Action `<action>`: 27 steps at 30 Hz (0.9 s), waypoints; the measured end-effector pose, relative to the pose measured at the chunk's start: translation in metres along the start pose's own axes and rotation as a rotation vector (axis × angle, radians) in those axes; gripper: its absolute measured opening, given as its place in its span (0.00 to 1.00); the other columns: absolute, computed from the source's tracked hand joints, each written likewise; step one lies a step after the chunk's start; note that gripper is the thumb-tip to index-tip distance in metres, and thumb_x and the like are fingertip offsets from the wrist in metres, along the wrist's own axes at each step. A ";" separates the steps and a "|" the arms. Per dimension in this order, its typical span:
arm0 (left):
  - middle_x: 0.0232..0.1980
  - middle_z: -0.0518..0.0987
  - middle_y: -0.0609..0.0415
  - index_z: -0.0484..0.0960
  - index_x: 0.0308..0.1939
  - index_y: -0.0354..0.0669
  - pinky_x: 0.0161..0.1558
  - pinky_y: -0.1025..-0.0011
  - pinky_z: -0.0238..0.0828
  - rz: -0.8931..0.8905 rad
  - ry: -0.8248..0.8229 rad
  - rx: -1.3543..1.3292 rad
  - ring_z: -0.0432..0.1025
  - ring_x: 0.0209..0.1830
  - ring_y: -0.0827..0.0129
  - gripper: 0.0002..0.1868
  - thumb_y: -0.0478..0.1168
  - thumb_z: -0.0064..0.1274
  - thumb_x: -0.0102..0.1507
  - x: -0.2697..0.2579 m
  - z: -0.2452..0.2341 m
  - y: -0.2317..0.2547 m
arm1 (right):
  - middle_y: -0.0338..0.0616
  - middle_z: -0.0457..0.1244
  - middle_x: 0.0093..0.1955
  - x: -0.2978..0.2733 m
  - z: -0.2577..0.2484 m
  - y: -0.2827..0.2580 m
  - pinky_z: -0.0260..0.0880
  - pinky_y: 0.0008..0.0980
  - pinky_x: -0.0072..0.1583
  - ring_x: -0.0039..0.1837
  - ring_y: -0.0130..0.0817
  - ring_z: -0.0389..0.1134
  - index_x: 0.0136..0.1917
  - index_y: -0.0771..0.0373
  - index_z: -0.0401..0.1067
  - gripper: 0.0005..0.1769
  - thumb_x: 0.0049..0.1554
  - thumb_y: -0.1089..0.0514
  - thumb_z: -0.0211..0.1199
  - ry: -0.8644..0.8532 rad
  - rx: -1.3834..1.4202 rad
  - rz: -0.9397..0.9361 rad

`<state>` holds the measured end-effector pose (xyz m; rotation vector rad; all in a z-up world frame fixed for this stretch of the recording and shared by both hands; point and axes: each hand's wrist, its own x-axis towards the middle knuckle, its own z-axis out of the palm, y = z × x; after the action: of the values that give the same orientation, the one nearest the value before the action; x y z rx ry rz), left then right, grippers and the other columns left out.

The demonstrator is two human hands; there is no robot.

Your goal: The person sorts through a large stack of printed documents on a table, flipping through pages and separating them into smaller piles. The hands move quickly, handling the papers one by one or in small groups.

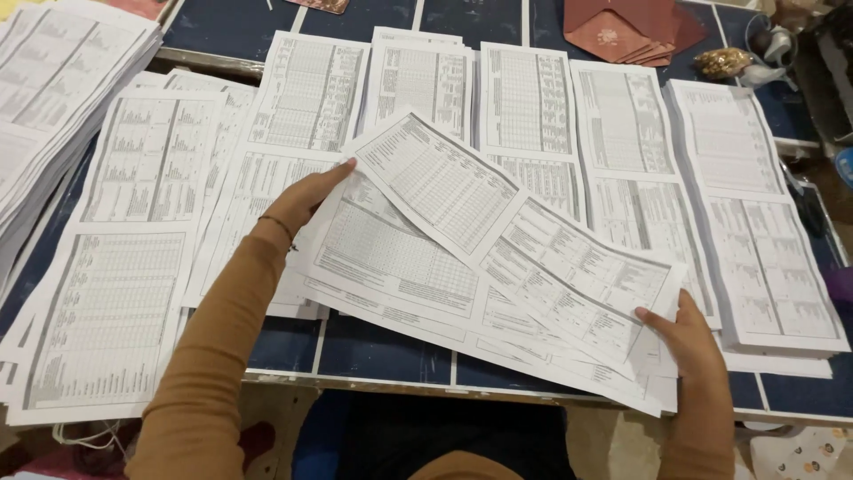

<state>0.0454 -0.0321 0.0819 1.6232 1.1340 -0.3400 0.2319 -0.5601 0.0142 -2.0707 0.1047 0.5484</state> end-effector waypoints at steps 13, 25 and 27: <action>0.24 0.59 0.67 0.59 0.25 0.56 0.31 0.74 0.49 0.528 0.313 0.042 0.51 0.24 0.77 0.29 0.53 0.50 0.79 0.070 0.002 -0.017 | 0.54 0.64 0.74 -0.058 -0.017 -0.080 0.70 0.52 0.72 0.74 0.51 0.66 0.80 0.64 0.60 0.32 0.64 0.63 0.63 0.199 0.030 -0.475; 0.52 0.87 0.57 0.83 0.53 0.43 0.54 0.74 0.78 0.413 0.053 -0.612 0.81 0.53 0.68 0.19 0.54 0.57 0.71 0.057 -0.002 -0.035 | 0.58 0.61 0.79 -0.020 -0.019 -0.061 0.72 0.51 0.78 0.79 0.53 0.65 0.81 0.67 0.58 0.33 0.66 0.64 0.64 0.148 0.273 -0.726; 0.50 0.84 0.57 0.85 0.59 0.46 0.50 0.75 0.76 0.419 0.030 -0.690 0.77 0.50 0.69 0.25 0.59 0.48 0.70 0.063 0.001 -0.034 | 0.51 0.64 0.78 -0.015 -0.024 -0.058 0.73 0.47 0.78 0.79 0.48 0.66 0.78 0.66 0.64 0.30 0.64 0.64 0.65 0.174 0.256 -0.623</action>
<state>0.0506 -0.0031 0.0172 1.1963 0.7765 0.3235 0.2426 -0.5508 0.0766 -1.7689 -0.3441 -0.0284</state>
